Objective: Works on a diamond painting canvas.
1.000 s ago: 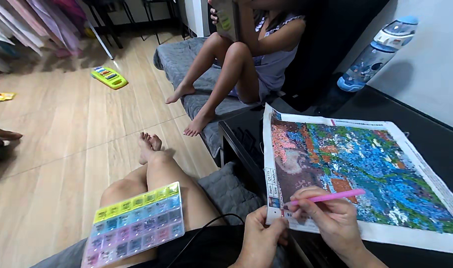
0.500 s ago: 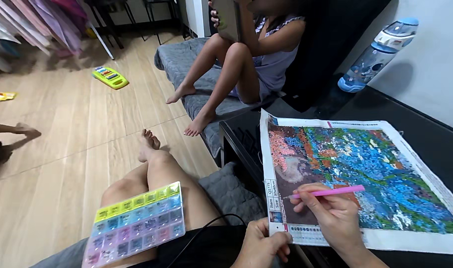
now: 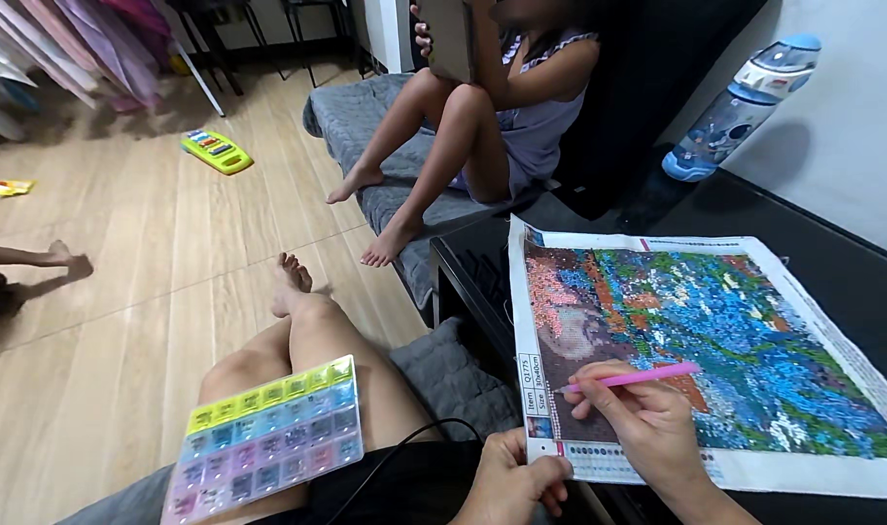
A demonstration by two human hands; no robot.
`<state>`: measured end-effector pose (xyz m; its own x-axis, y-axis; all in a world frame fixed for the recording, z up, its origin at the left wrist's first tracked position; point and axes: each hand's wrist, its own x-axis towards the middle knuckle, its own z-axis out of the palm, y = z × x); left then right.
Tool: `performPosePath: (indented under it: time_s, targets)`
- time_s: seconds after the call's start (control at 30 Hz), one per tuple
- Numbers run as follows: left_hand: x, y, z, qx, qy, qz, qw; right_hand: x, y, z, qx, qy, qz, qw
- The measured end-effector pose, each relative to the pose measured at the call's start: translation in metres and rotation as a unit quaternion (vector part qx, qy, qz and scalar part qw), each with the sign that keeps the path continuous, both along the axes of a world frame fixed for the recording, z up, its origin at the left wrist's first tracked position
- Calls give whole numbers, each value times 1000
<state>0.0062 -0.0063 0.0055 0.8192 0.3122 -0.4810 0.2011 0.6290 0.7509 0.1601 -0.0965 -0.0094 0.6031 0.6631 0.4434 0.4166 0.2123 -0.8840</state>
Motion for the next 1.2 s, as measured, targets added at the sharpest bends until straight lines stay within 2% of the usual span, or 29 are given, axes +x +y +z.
performPosePath:
  time_s: [0.97, 1.2]
  targets:
    - [0, 2, 0, 6, 12, -14, 1000, 1, 0, -3, -15, -14, 18, 1000]
    - [0, 2, -1, 5, 12, -13, 1000, -1, 0, 4, -12, 30, -7, 999]
